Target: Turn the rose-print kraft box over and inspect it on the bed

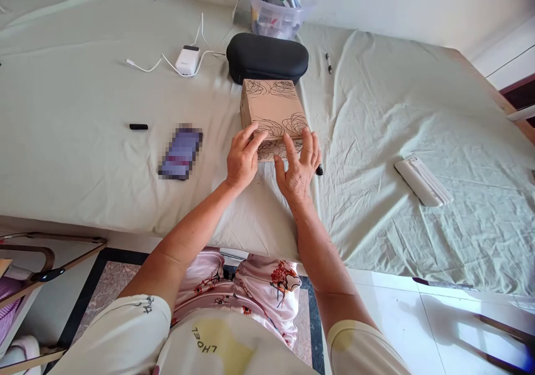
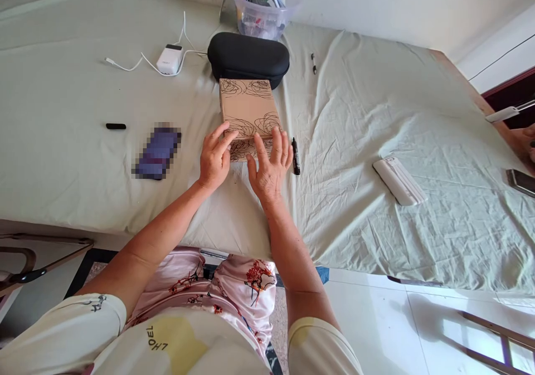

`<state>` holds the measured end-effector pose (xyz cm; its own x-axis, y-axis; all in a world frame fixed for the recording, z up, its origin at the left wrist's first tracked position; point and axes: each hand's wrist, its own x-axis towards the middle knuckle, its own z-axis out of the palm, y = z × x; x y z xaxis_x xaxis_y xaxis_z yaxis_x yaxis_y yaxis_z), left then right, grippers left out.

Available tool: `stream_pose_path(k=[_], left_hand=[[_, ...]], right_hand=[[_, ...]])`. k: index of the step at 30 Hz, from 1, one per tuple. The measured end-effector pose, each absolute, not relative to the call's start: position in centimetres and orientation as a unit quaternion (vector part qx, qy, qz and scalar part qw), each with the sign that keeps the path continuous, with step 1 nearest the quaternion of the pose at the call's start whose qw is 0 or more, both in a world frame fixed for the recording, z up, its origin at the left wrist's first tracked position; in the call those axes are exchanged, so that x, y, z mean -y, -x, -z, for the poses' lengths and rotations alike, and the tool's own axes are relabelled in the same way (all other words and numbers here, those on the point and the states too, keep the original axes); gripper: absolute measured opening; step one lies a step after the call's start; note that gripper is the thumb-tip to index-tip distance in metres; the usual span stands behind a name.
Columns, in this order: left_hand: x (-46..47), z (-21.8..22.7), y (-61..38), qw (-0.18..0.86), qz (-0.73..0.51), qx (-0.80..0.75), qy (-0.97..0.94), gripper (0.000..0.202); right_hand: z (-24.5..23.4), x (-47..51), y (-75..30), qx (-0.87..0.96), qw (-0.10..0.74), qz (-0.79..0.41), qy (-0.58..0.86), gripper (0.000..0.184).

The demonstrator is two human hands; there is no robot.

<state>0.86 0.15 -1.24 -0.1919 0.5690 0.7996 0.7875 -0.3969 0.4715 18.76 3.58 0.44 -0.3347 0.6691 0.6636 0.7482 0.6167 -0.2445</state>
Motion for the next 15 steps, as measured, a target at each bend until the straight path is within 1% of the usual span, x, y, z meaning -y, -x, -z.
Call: stream_pose_path(k=[3,6,11,13,15], left_hand=[[-0.2,1.2,-1.5,0.124,0.549,0.548,0.619,0.048],[-0.2,1.2,-1.8,0.131,0.56,0.546,0.609,0.047],[-0.1,1.1,-1.0,0.118,0.562,0.528,0.626,0.048],[0.0,1.0,-0.7,0.103,0.562,0.53,0.626,0.048],[0.0,0.9,-0.6,0.101,0.562,0.538,0.62,0.05]], right_hand=[[-0.9,-2.4,-17.5,0.836,0.34,0.068,0.425,0.055],[-1.1,-1.8,-16.8,0.844,0.332,0.078,0.414,0.054],[-0.9,-3.3,-18.3,0.811,0.378,0.079,0.438,0.049],[-0.6,-4.4,-19.4,0.788,0.412,0.059,0.454,0.05],[-0.2,-5.4,-20.4,0.773,0.457,0.014,0.439,0.052]])
